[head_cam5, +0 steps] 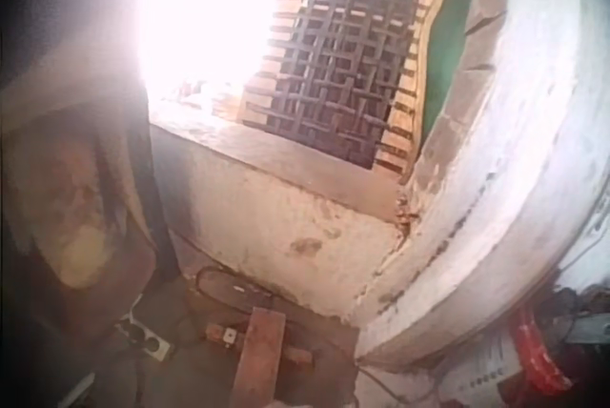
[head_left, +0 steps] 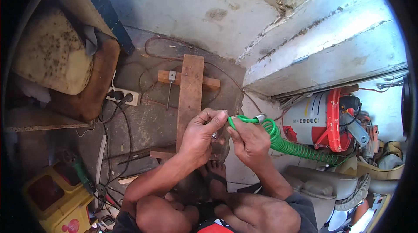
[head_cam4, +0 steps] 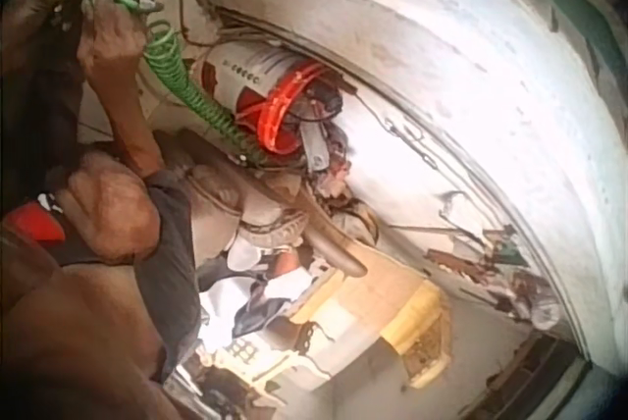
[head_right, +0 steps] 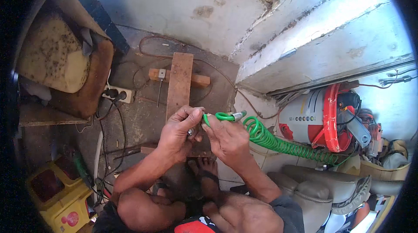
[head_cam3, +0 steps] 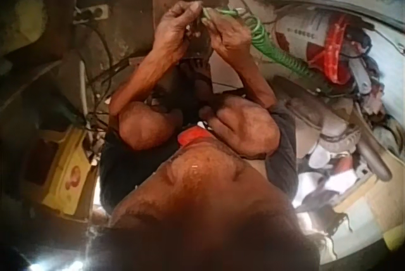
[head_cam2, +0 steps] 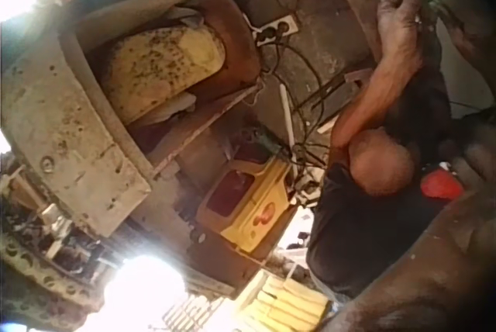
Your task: The person attaches a metal nozzle to the end of a green coiled air hose using a wrench to tighten the connection.
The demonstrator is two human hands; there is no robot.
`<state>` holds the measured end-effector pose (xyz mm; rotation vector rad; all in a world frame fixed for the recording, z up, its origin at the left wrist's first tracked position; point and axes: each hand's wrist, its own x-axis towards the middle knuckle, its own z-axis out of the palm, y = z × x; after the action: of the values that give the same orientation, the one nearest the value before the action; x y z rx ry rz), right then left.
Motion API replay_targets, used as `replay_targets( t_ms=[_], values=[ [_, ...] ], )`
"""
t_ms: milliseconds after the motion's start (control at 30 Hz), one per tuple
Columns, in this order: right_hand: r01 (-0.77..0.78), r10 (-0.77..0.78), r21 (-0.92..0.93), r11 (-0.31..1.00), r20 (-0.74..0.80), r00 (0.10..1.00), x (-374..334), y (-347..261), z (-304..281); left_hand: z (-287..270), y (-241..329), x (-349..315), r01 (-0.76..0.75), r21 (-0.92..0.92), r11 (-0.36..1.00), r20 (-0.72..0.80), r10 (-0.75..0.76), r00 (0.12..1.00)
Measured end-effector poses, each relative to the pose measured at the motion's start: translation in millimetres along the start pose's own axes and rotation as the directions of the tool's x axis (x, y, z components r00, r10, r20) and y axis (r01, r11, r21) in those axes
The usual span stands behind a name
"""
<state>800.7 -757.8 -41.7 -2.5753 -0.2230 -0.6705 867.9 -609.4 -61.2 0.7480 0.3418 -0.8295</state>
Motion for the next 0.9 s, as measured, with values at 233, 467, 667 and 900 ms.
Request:
replay_targets(
  t_ms=[233, 467, 667, 900],
  values=[
    [0.061, -0.057, -0.04, 0.997, 0.078, 0.995, -1, -3, 6, -6, -8, 0, -0.022, 0.025, 0.999, -0.037, 0.023, 0.999],
    [-0.017, 0.007, 0.067, 0.998, 0.154, 0.988, -8, 8, 7, -13, -9, 3, 0.006, 0.138, 0.99, 0.002, -0.006, 1.0],
    [-0.047, 0.025, 0.065, 0.997, 0.317, 0.948, -10, 5, -2, -21, -5, -3, -0.079, 0.437, 0.896, 0.027, 0.074, 0.997],
    [-0.082, 0.057, 0.057, 0.995, 0.339, 0.939, -7, -3, -2, -12, 7, -14, -0.028, 0.609, 0.793, -0.04, 0.065, 0.997]
  ],
)
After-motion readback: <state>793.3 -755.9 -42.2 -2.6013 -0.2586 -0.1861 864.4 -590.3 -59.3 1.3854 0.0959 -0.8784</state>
